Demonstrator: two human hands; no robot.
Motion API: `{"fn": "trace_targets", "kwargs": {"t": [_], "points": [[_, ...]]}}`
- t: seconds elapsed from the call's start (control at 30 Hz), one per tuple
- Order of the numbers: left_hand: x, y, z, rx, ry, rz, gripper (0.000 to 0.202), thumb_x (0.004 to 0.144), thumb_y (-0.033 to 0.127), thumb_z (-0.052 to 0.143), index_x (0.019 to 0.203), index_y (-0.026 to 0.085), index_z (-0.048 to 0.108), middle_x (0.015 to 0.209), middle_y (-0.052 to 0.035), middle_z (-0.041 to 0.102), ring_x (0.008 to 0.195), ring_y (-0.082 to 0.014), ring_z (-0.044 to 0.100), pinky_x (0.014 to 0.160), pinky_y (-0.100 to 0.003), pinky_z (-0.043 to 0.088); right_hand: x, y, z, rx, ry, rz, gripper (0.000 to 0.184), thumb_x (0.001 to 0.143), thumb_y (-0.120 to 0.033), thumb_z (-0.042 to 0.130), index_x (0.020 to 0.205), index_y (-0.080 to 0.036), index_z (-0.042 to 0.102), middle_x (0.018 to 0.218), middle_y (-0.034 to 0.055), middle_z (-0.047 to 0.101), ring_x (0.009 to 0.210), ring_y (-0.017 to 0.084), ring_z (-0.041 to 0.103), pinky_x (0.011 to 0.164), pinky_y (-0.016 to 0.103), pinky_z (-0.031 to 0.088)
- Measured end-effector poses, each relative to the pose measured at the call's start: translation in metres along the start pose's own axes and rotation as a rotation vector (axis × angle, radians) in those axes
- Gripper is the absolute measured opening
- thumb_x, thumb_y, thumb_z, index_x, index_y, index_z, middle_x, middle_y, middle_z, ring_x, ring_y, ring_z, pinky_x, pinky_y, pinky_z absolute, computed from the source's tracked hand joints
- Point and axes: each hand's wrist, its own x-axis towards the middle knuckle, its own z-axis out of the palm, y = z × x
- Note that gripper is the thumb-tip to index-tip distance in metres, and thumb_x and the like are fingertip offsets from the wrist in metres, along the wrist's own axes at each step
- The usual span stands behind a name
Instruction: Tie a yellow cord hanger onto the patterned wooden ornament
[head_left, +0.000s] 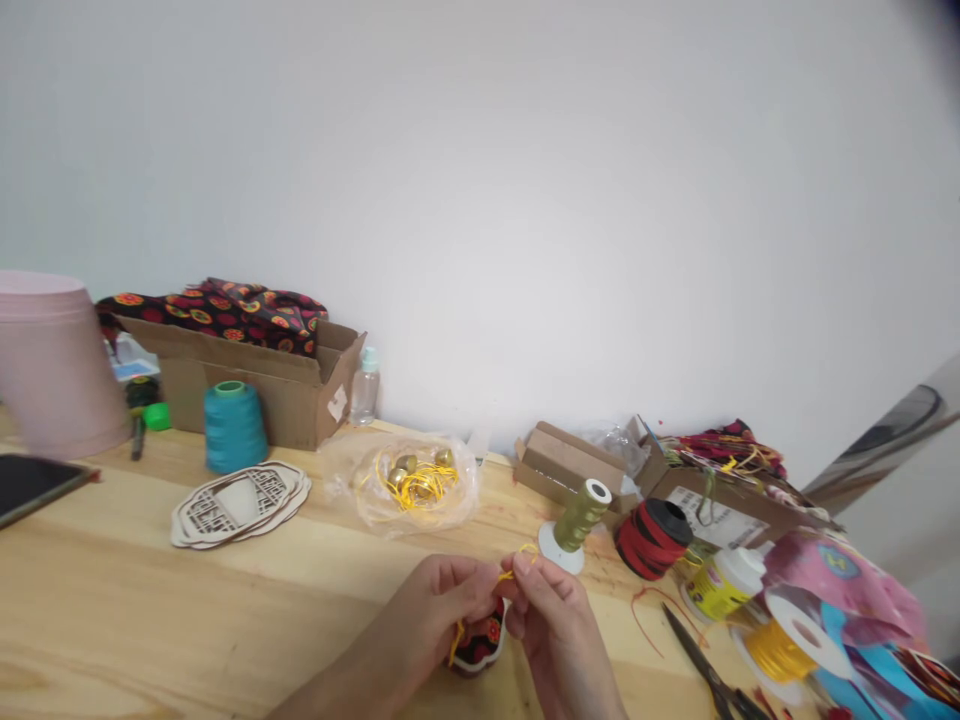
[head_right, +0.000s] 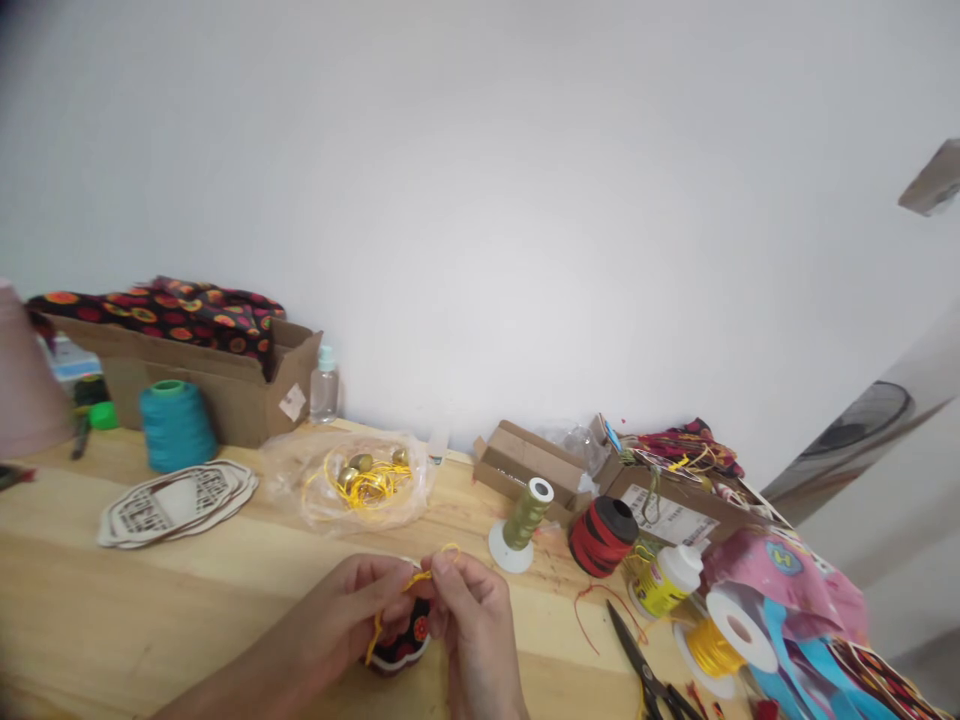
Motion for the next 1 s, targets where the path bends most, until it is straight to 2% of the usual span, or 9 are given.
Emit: {"fn": "trace_targets", "kwargs": {"t": [0.1,0.27,0.43,0.53,0.6,0.77,0.87,0.93,1.0], "points": [[0.0,0.001,-0.001,0.076,0.018,0.015,0.037,0.073,0.037,0.05,0.045,0.015,0.041,0.047,0.0044,0.036,0.047,-0.0081,0.028,0.048,-0.023,0.02,0.0,-0.001,-0.001,-0.013,0.032,-0.011,0.018,0.062,-0.029,0.068,0.059,-0.012,0.063,0.046,-0.0049,0.041,0.043,0.003,0.032,0.039,0.014,0.024],[0.002,-0.003,-0.006,0.151,0.097,-0.004,0.029,0.072,0.036,0.052,0.06,0.011,0.06,0.044,0.0078,0.027,0.045,-0.0076,0.022,0.046,-0.022,0.018,0.001,-0.003,-0.003,-0.04,0.039,-0.027,0.021,0.061,-0.031,0.067,0.057,-0.012,0.062,0.043,-0.0065,0.033,0.04,0.003,0.024,0.037,0.015,0.017],[0.002,-0.002,-0.002,0.231,0.159,-0.027,0.029,0.067,0.036,0.056,0.052,0.011,0.06,0.042,0.0059,0.034,0.044,-0.0079,0.026,0.045,-0.021,0.019,0.0,-0.002,-0.003,0.0,0.104,-0.021,0.021,0.054,-0.028,0.071,0.048,-0.011,0.059,0.04,-0.0082,0.028,0.038,0.002,0.017,0.035,0.017,0.013],[0.0,0.002,-0.002,0.298,0.134,-0.055,0.03,0.066,0.037,0.056,0.053,0.011,0.061,0.045,0.0033,0.042,0.044,-0.0087,0.032,0.045,-0.021,0.022,0.0,-0.003,-0.004,-0.002,0.116,-0.022,0.02,0.055,-0.027,0.07,0.048,-0.011,0.059,0.038,-0.0094,0.025,0.036,0.002,0.015,0.034,0.018,0.011],[-0.001,0.004,-0.004,0.318,0.105,-0.062,0.03,0.067,0.038,0.056,0.057,0.01,0.062,0.046,0.0034,0.042,0.045,-0.0085,0.033,0.046,-0.021,0.022,0.0,-0.005,-0.005,-0.047,0.091,-0.027,0.02,0.057,-0.028,0.069,0.051,-0.011,0.06,0.038,-0.0091,0.026,0.036,0.002,0.017,0.035,0.018,0.011],[-0.002,0.007,-0.005,0.133,0.0,-0.048,0.035,0.075,0.041,0.046,0.069,0.01,0.063,0.048,0.0041,0.039,0.044,-0.0074,0.031,0.046,-0.02,0.024,0.004,-0.005,-0.01,-0.134,-0.005,-0.045,0.026,0.065,-0.036,0.063,0.065,-0.01,0.064,0.041,-0.0069,0.032,0.039,0.004,0.024,0.039,0.018,0.016],[-0.003,0.01,-0.001,0.117,-0.076,-0.047,0.031,0.076,0.038,0.047,0.065,0.011,0.059,0.052,0.0024,0.043,0.046,-0.0076,0.034,0.049,-0.02,0.027,0.007,-0.002,-0.01,-0.116,-0.011,-0.107,0.036,0.069,-0.046,0.054,0.077,-0.012,0.065,0.045,-0.0055,0.035,0.041,0.006,0.031,0.04,0.018,0.023],[-0.004,0.014,0.002,0.155,-0.061,0.005,0.029,0.075,0.036,0.049,0.059,0.012,0.055,0.053,0.0023,0.045,0.047,-0.0072,0.035,0.049,-0.019,0.028,0.006,-0.001,-0.008,-0.182,-0.05,-0.167,0.043,0.073,-0.051,0.045,0.085,-0.014,0.064,0.051,-0.0022,0.043,0.047,0.01,0.04,0.046,0.02,0.032],[-0.005,0.02,0.005,0.185,-0.016,0.097,0.027,0.075,0.034,0.05,0.059,0.013,0.055,0.055,0.0014,0.048,0.05,-0.008,0.039,0.051,-0.019,0.031,0.005,0.001,-0.005,-0.351,-0.137,-0.249,0.042,0.076,-0.05,0.041,0.088,-0.016,0.064,0.063,0.0024,0.053,0.061,0.015,0.047,0.057,0.025,0.037]]}}
